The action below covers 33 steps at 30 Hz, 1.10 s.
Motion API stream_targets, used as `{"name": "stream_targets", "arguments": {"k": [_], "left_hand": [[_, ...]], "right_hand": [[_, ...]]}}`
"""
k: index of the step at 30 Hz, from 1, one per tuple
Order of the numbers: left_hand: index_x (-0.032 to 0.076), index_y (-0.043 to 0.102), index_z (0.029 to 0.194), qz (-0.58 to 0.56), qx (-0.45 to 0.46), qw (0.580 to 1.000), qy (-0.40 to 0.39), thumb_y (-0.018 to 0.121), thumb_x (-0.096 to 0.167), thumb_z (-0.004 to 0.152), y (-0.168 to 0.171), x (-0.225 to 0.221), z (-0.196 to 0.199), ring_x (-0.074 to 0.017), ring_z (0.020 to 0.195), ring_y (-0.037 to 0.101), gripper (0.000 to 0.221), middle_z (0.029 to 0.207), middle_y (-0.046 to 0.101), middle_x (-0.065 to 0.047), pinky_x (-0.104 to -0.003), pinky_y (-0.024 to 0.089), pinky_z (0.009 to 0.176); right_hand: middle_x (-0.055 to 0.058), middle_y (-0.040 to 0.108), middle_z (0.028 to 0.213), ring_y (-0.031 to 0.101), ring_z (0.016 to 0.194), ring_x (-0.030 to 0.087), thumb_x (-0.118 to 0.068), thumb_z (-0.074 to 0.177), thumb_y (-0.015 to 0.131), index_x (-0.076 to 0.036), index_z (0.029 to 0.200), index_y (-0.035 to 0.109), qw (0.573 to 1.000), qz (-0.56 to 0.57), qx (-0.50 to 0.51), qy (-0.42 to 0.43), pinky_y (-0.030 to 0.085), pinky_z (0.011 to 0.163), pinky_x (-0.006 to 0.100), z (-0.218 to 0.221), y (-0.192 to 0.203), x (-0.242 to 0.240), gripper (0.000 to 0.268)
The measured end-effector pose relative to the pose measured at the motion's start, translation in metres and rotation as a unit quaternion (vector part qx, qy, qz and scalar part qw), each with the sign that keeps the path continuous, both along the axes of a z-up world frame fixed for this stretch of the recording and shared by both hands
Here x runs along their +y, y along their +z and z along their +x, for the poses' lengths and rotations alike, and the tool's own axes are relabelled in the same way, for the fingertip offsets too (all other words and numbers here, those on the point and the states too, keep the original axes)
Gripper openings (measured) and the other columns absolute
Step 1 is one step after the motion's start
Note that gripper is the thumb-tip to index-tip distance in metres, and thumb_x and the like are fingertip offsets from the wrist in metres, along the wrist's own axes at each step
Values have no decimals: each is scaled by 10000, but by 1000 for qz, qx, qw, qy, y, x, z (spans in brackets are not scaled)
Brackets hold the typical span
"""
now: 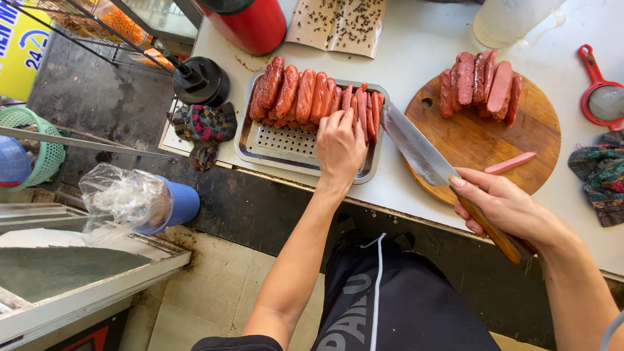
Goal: Slicing cooked sausages into strips on a wooden cutting board.
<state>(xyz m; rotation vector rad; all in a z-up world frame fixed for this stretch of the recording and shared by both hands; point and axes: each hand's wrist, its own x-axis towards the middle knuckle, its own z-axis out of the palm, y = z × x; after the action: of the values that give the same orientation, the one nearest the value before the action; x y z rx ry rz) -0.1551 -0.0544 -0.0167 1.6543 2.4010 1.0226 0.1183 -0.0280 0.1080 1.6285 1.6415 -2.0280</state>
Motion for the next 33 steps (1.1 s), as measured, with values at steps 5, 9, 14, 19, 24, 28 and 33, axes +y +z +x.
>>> {"name": "stream_targets", "arguments": {"k": [5, 9, 14, 19, 24, 28, 33], "left_hand": [[-53, 692, 1249, 13, 3, 1000, -11, 726, 123, 909, 4, -15, -11, -301, 1035, 676, 385, 1180, 721, -195, -392, 569, 939], [-48, 701, 1242, 40, -5, 999, -21, 726, 118, 915, 20, -23, -12, -313, 1045, 686, 367, 1163, 739, -188, -406, 562, 945], [-6, 730, 1191, 79, -26, 992, -94, 731, 146, 950, 28, -9, 18, -281, 1051, 704, 284, 1150, 749, -158, -398, 566, 956], [10, 741, 1140, 9, -82, 956, -281, 731, 210, 946, 18, 23, 112, -274, 1034, 703, 278, 1114, 753, -149, -398, 568, 945], [26, 731, 1022, -27, -56, 938, -340, 730, 201, 827, -1, 55, 208, -329, 910, 682, 262, 923, 716, -158, -447, 567, 822], [32, 716, 945, -22, -52, 955, -291, 710, 178, 869, -24, 65, 225, -331, 880, 691, 164, 894, 704, -167, -454, 575, 814], [52, 721, 834, -13, -145, 968, -205, 697, 191, 890, 9, 33, 167, -254, 687, 686, 152, 773, 715, -120, -395, 581, 656]], "right_hand": [[49, 538, 689, 486, 518, 139, -376, 1032, 514, -133, 1259, 638, 997, -7, -55, -56, 411, 466, 299, 3, 13, -9, 355], [35, 544, 694, 493, 529, 119, -358, 1028, 530, -86, 1240, 644, 999, -4, 11, -53, 435, 460, 286, 1, -12, -18, 363], [59, 555, 700, 496, 525, 144, -345, 1036, 529, -51, 1201, 657, 990, -1, -4, -142, 419, 468, 297, 27, 8, -35, 360], [79, 557, 730, 497, 535, 153, -234, 1026, 471, -54, 1282, 629, 962, 68, 40, -263, 423, 477, 296, 100, -7, -60, 351], [112, 554, 805, 496, 573, 188, -201, 1119, 446, 33, 1333, 552, 930, 143, 71, -332, 433, 507, 318, 161, -39, -69, 334], [108, 538, 796, 481, 581, 182, -209, 1116, 445, -29, 1413, 561, 932, 127, 61, -334, 418, 516, 313, 175, -42, -59, 366], [112, 529, 804, 486, 586, 177, -244, 1197, 447, -27, 1393, 555, 940, 141, 119, -288, 414, 521, 301, 204, -73, -32, 312]]}}
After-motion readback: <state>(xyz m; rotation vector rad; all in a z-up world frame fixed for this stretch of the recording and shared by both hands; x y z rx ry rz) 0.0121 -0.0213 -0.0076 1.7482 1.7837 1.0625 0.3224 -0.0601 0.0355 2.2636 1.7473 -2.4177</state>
